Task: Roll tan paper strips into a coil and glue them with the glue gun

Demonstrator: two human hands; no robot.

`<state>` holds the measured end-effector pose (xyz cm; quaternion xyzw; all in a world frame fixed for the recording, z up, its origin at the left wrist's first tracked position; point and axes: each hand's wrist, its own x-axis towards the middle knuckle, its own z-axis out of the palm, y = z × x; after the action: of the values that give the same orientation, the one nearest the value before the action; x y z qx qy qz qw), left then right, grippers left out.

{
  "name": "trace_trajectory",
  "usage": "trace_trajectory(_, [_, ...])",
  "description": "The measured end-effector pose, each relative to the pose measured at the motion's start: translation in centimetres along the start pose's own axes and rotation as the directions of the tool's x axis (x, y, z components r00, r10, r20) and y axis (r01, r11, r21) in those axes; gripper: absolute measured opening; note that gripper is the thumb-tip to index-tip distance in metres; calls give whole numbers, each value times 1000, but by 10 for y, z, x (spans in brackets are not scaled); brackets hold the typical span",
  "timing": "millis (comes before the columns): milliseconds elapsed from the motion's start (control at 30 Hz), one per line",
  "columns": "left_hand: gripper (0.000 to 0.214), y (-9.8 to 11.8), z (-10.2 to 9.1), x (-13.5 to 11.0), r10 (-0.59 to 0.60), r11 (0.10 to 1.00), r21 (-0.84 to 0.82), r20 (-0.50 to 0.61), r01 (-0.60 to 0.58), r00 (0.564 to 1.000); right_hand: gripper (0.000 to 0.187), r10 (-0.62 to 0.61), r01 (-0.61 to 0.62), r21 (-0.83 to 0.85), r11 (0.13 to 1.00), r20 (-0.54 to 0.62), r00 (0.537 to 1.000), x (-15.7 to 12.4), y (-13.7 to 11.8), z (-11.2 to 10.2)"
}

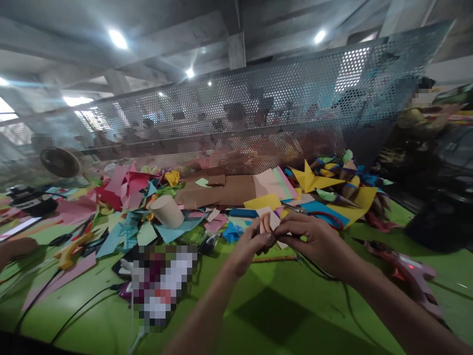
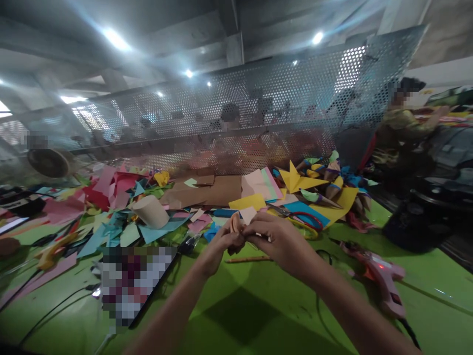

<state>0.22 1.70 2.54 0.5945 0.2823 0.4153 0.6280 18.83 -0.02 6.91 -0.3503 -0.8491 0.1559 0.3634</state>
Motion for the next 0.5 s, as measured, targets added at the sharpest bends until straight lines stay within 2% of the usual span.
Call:
trace_trajectory(100, [23,-6,-4,-3,3,999,-36,26,-2,1000,16,5,-4,-17,1000,16,1000,-3,0,4])
trace_trajectory(267, [35,-13,-11,-4,7,998,-60,40,-5,999,15,-16,17,-38,999,27,999,-3,2,10])
trace_trajectory(500, [48,-15,-15,-6,-30,998,-50,59,33,998,14,16,-14,-33,999,54,998,-3,1,7])
